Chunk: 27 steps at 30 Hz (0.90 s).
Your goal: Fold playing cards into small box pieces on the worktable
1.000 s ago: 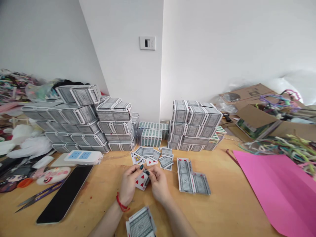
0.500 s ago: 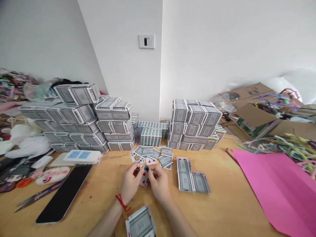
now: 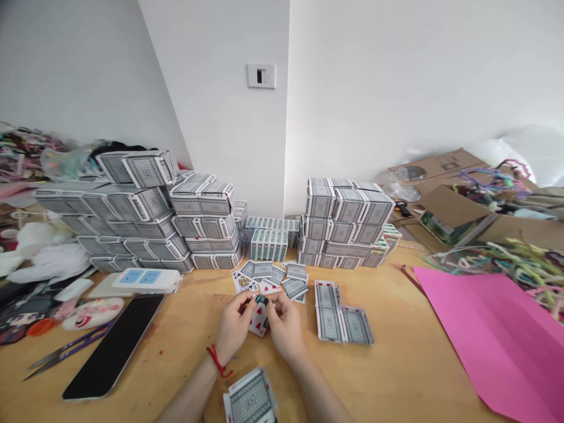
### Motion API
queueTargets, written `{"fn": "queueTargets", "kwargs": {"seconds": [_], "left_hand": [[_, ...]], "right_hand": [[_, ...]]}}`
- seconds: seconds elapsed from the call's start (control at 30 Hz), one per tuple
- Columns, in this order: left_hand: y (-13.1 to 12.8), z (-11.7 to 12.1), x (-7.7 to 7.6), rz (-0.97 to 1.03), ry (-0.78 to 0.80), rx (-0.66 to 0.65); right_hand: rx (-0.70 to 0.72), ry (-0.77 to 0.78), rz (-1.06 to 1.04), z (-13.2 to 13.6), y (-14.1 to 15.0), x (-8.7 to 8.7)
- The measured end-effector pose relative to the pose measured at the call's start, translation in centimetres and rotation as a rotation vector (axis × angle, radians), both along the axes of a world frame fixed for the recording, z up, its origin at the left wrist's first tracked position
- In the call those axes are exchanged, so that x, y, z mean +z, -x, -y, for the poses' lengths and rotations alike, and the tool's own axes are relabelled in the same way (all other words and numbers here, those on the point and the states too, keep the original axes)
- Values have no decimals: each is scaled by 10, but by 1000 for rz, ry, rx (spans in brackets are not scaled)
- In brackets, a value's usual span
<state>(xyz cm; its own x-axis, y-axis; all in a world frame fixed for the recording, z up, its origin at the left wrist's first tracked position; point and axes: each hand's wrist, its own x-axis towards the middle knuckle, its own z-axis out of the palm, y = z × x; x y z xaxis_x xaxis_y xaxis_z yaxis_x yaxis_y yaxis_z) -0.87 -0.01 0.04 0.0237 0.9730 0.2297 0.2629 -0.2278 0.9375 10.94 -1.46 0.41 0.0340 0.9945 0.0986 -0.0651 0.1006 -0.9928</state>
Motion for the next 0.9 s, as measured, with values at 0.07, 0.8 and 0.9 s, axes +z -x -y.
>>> {"fn": "queueTargets", "kwargs": {"seconds": [0.07, 0.8, 0.9], "left_hand": [[0, 0, -1, 10, 14, -3], [7, -10, -3, 201, 241, -84], [8, -10, -3, 173, 208, -91]], "right_hand": [[14, 1, -10, -1, -1, -1], [66, 37, -34, -4, -1, -7], [101, 37, -36, -4, -2, -7]]}}
